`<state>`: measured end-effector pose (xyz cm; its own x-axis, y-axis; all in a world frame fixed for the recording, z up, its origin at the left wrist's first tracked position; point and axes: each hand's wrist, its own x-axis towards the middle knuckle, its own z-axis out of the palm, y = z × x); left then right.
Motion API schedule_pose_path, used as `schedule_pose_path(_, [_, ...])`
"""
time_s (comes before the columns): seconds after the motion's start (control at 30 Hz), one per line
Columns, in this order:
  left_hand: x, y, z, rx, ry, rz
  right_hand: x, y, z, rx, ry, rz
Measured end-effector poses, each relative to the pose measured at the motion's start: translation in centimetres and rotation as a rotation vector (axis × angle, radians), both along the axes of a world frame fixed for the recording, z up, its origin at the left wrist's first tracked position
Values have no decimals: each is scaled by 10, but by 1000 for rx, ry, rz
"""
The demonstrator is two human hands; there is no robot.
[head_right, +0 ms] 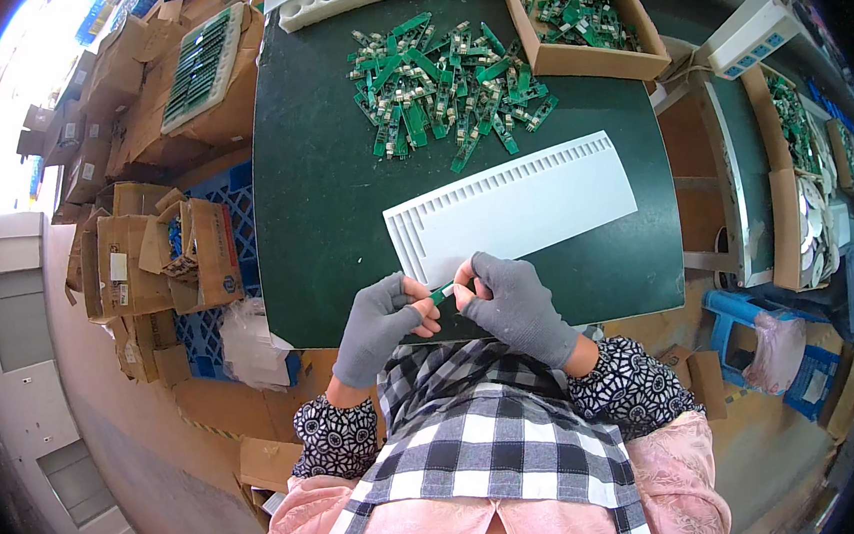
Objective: The person assembles small LED circuit boards into a plastic housing strip by hand.
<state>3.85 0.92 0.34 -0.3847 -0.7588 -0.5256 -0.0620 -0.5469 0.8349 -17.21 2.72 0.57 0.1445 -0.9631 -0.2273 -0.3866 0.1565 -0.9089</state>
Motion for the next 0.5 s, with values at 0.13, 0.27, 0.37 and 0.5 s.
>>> schedule_pose_path(0.13, [0, 0, 0, -1, 1, -3, 0, 1, -2, 5, -12, -7])
schedule_pose_path(0.27, [0, 1, 0, 10, 3, 4, 1, 1, -2, 0, 11, 2])
schedule_pose_path(0.37, [0, 3, -1, 1, 9, 11, 3, 2, -2, 2, 28, -4])
schedule_pose_path(0.5, [-1, 4, 0, -4, 2, 11, 4, 4, -3, -17, 56, -12])
